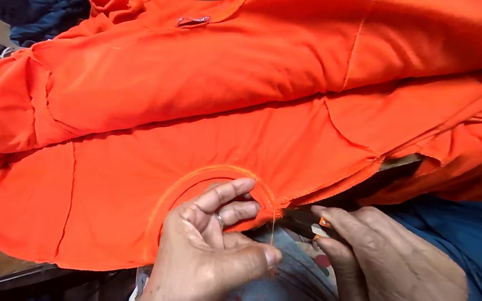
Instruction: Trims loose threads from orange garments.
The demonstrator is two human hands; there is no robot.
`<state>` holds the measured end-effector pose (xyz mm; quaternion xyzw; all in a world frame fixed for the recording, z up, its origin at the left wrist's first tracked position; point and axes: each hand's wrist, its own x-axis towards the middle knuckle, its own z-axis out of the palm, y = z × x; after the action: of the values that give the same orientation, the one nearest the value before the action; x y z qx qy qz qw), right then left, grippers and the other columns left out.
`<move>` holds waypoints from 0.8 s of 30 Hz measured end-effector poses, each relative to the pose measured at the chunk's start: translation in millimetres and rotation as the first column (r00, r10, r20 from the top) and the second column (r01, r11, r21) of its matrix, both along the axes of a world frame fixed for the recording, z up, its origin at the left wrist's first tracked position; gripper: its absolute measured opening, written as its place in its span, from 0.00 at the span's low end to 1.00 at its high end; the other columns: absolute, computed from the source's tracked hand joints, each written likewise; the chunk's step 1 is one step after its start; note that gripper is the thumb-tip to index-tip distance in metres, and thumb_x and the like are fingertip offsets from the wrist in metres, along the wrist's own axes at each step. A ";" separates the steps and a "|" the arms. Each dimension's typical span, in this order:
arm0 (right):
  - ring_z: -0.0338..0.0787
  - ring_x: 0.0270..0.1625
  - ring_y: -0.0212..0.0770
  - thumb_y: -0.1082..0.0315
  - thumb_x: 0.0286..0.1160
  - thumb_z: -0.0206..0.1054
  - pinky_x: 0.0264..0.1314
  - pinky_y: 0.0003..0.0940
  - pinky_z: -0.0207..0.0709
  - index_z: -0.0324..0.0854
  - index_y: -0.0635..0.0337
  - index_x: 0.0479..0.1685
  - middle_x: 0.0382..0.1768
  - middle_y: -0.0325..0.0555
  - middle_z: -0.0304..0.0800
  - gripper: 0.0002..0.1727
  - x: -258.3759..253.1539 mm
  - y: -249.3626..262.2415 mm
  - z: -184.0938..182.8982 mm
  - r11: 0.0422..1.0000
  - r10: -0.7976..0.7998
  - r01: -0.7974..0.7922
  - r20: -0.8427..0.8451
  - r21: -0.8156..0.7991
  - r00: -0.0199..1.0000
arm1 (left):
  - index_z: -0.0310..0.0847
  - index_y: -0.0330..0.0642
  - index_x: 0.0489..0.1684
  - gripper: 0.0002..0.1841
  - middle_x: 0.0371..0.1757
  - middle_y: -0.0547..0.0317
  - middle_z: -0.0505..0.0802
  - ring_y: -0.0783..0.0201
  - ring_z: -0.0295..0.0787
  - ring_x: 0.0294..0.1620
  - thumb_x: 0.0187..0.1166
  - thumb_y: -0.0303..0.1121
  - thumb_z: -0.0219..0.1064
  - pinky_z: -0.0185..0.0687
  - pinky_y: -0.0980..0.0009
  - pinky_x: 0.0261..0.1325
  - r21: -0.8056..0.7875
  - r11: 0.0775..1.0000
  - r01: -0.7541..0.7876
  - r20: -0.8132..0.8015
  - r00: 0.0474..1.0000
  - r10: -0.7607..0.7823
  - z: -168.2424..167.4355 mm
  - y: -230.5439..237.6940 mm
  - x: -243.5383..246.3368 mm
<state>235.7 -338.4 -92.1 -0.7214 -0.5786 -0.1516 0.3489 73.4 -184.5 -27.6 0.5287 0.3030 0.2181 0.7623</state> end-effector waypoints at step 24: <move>0.86 0.38 0.24 0.54 0.95 0.52 0.41 0.19 0.80 0.89 0.54 0.49 0.36 0.36 0.90 0.20 15.8 -5.0 3.0 0.920 0.388 -0.317 -0.640 0.229 0.664 | 0.81 0.33 0.73 0.33 0.68 0.47 0.87 0.54 0.95 0.51 0.60 0.16 0.78 0.98 0.63 0.40 0.193 0.976 0.096 0.056 0.993 -0.109 -9.0 -3.5 -10.4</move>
<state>251.5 -343.4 -89.2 -0.5827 -0.5330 0.1618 0.5917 63.0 -187.9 -36.6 0.6065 0.2277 0.2241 0.7281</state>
